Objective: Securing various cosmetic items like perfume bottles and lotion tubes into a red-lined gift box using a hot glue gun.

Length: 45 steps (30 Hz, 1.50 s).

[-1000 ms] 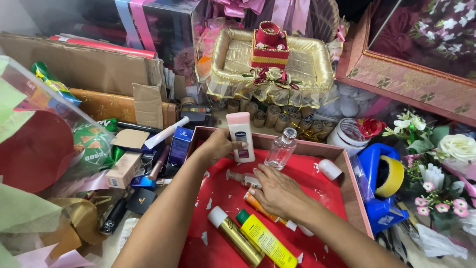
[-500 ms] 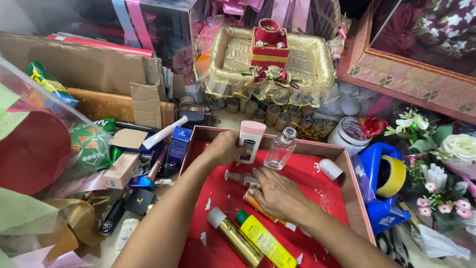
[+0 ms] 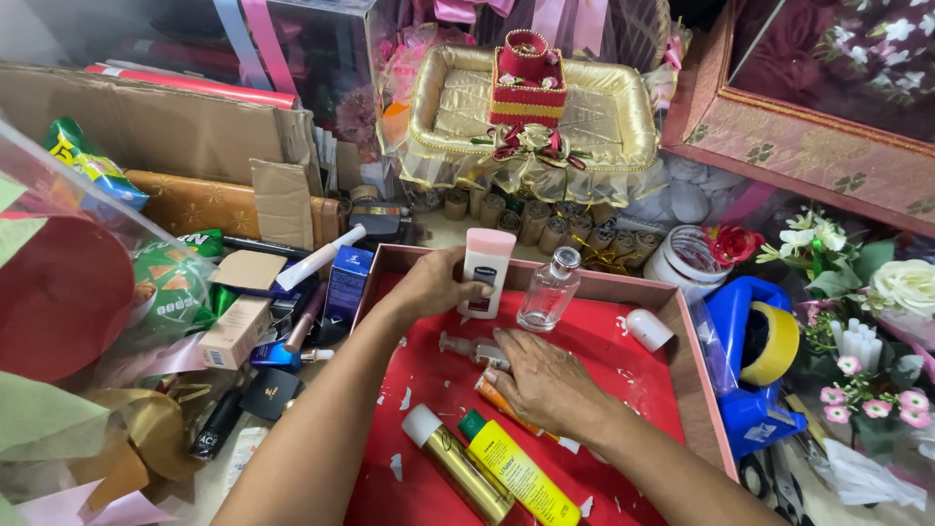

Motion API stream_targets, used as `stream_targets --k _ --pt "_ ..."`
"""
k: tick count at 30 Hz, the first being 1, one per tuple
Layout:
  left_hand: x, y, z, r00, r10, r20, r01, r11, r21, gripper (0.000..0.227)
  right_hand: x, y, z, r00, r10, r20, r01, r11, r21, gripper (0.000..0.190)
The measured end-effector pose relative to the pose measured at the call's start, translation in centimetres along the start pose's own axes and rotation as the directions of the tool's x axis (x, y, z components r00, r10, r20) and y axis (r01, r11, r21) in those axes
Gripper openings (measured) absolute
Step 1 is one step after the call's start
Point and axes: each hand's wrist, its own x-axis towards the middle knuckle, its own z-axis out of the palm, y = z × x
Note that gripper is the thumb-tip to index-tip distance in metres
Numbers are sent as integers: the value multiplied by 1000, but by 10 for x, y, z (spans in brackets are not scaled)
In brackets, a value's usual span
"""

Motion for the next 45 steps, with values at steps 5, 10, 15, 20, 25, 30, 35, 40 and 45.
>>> stream_targets --k 5,10,15,20,25,30,35,40,45 --pt "-2 0 -3 998 52 -45 -58 986 -156 48 -1 -2 -4 1000 -2 11 2 1000 5 69" --pt "-4 3 -5 997 70 43 -63 987 -150 50 2 5 2 1000 -25 -12 25 1000 -6 69" --pt "-10 3 -12 971 135 198 -125 990 -64 57 -7 3 0 977 -151 -151 155 988 16 52" --pt "-6 -5 -6 966 136 218 -226 854 468 44 -21 -6 -20 989 -58 -133 38 988 -150 49" --pt "-38 27 -17 974 147 172 -193 935 297 51 -19 21 -54 489 -412 -769 111 904 -414 33" --pt "-33 21 -14 975 139 174 -193 917 348 54 -32 7 -98 838 37 -544 -38 999 9 78" --pt "-25 26 -3 968 172 182 -234 878 418 45 -21 36 -88 888 244 -389 -96 927 363 51" --pt "-25 33 9 968 181 177 -246 832 498 43 -11 45 -68 911 166 -377 -36 944 328 47" --pt "-34 28 19 959 228 168 -283 761 583 44 -14 49 -54 877 108 -469 71 935 347 41"
